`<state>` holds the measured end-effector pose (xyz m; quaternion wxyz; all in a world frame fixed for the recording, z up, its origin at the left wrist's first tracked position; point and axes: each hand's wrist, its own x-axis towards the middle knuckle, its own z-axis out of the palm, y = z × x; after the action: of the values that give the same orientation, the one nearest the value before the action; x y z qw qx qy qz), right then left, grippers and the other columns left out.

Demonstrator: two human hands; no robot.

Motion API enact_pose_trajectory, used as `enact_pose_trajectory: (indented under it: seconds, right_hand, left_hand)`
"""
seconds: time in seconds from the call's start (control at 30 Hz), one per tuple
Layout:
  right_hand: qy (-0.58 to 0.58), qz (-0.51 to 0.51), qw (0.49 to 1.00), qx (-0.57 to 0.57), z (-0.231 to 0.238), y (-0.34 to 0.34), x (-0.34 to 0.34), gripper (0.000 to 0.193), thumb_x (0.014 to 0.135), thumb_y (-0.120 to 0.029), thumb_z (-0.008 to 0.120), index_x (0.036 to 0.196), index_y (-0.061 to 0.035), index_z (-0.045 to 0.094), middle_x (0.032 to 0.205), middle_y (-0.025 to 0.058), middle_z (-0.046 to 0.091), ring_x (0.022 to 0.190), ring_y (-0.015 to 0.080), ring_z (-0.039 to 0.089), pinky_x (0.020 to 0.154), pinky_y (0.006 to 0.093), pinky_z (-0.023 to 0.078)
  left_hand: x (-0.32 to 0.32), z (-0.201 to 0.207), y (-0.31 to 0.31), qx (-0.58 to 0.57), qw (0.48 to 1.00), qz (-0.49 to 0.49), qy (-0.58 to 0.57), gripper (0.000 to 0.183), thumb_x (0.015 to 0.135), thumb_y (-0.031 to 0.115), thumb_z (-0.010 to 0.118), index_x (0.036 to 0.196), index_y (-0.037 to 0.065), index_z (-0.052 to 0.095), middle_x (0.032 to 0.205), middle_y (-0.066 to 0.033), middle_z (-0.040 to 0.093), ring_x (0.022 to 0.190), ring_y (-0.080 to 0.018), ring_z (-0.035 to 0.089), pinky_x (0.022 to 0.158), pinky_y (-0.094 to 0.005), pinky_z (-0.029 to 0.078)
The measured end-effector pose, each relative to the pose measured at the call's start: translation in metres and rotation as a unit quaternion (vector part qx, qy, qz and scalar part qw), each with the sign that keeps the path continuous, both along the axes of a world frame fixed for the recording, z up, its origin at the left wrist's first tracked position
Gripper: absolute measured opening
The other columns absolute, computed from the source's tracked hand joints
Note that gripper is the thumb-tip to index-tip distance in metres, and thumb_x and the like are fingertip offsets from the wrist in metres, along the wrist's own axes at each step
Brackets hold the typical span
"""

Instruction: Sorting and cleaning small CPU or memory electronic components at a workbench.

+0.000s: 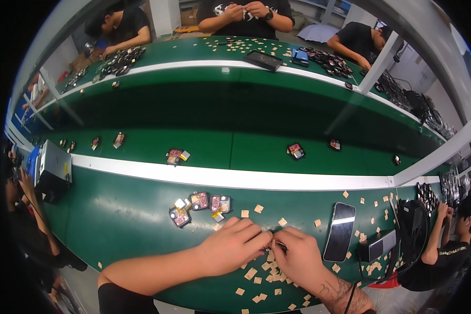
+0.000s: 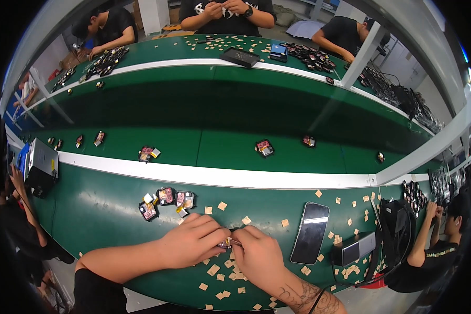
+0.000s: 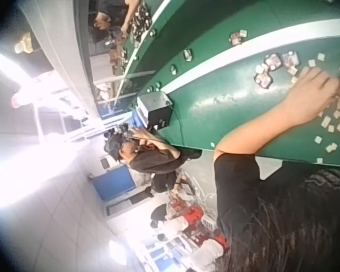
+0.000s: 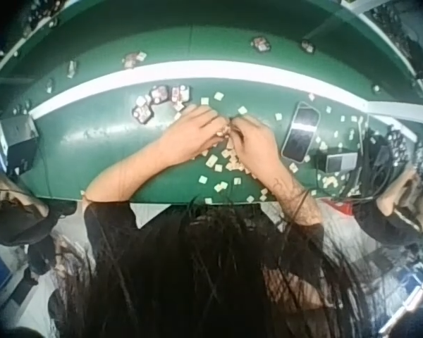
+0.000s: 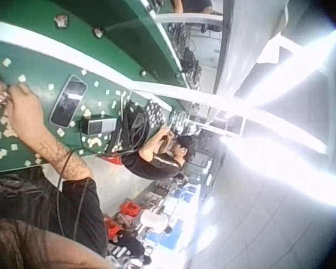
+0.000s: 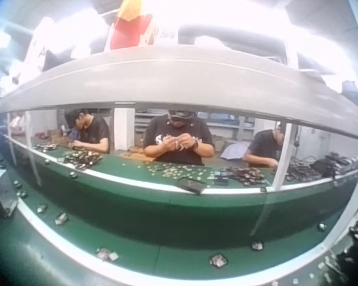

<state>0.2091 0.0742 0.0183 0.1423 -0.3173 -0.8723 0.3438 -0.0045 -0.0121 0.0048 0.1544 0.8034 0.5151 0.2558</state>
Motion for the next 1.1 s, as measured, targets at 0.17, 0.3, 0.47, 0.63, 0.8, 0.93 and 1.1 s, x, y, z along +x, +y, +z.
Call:
enact_pose_trajectory:
  seconds: [0.17, 0.3, 0.47, 0.63, 0.8, 0.93, 1.1]
  right_hand:
    - [0.096, -0.060, 0.993, 0.020, -0.003, 0.004, -0.006, 0.017, 0.091, -0.001, 0.077, 0.108, -0.0009, 0.073, 0.082, 0.0101, 0.067, 0.066, 0.0265, 0.069, 0.061, 0.0359, 0.055]
    - [0.153, -0.026, 0.979, -0.129, 0.000, 0.012, 0.005, 0.020, 0.094, -0.004, 0.078, 0.113, -0.0019, 0.073, 0.065, 0.0028, 0.052, 0.054, 0.0128, 0.048, 0.052, 0.0304, 0.039]
    - [0.195, -0.027, 0.970, -0.145, 0.001, 0.011, 0.009, 0.023, 0.096, -0.002, 0.076, 0.118, -0.0009, 0.073, 0.066, -0.0010, 0.050, 0.054, 0.0048, 0.037, 0.051, 0.0274, 0.031]
    - [0.192, -0.088, 0.974, -0.086, 0.005, 0.016, 0.013, 0.029, 0.100, -0.013, 0.073, 0.125, -0.0020, 0.066, 0.099, 0.0130, 0.067, 0.080, 0.0259, 0.068, 0.071, 0.0363, 0.054]
    - [0.190, -0.089, 0.976, -0.058, 0.005, 0.019, 0.015, 0.008, 0.106, -0.010, 0.062, 0.110, -0.0034, 0.064, 0.102, 0.0155, 0.068, 0.085, 0.0327, 0.072, 0.074, 0.0416, 0.057]
    - [0.178, -0.061, 0.982, -0.028, -0.002, 0.024, 0.015, 0.007, 0.106, -0.010, 0.062, 0.104, -0.0042, 0.065, 0.091, 0.0138, 0.069, 0.076, 0.0348, 0.070, 0.067, 0.0418, 0.055]
    - [0.149, -0.036, 0.985, -0.074, 0.006, 0.026, 0.016, 0.009, 0.105, -0.012, 0.065, 0.102, -0.0035, 0.065, 0.083, 0.0129, 0.069, 0.069, 0.0343, 0.068, 0.063, 0.0420, 0.053]
  left_hand:
    - [0.002, 0.004, 0.002, 0.016, 1.000, 0.009, -0.004, 0.041, 0.088, 0.018, 0.084, 0.123, 0.007, 0.065, 0.109, -0.0090, 0.065, 0.104, -0.0279, 0.064, 0.089, -0.0411, 0.048]
    - [0.008, 0.013, 0.005, 0.048, 0.994, 0.028, -0.089, 0.038, 0.090, 0.009, 0.083, 0.123, 0.004, 0.066, 0.110, -0.0105, 0.067, 0.099, -0.0304, 0.067, 0.086, -0.0399, 0.054]
    - [0.012, 0.022, 0.011, -0.156, 0.948, 0.074, -0.266, 0.025, 0.100, 0.003, 0.070, 0.125, 0.003, 0.064, 0.094, -0.0088, 0.072, 0.079, -0.0160, 0.068, 0.069, -0.0308, 0.053]
    - [-0.016, 0.036, 0.075, -0.155, 0.936, 0.204, -0.243, 0.019, 0.098, 0.004, 0.074, 0.116, 0.000, 0.066, 0.082, -0.0035, 0.067, 0.071, -0.0106, 0.063, 0.065, -0.0289, 0.050]
    - [-0.086, 0.029, 0.134, -0.066, 0.952, 0.297, -0.032, 0.030, 0.096, 0.012, 0.077, 0.122, 0.001, 0.067, 0.071, -0.0104, 0.065, 0.063, -0.0223, 0.063, 0.066, -0.0357, 0.052]
    - [-0.121, 0.030, 0.121, -0.105, 0.954, 0.270, 0.073, 0.050, 0.093, 0.019, 0.078, 0.139, 0.009, 0.064, 0.109, -0.0184, 0.071, 0.112, -0.0360, 0.069, 0.096, -0.0462, 0.056]
    - [-0.158, 0.053, 0.072, -0.210, 0.925, 0.252, 0.193, 0.059, 0.087, 0.016, 0.081, 0.144, 0.015, 0.063, 0.135, -0.0182, 0.059, 0.124, -0.0359, 0.063, 0.107, -0.0427, 0.054]
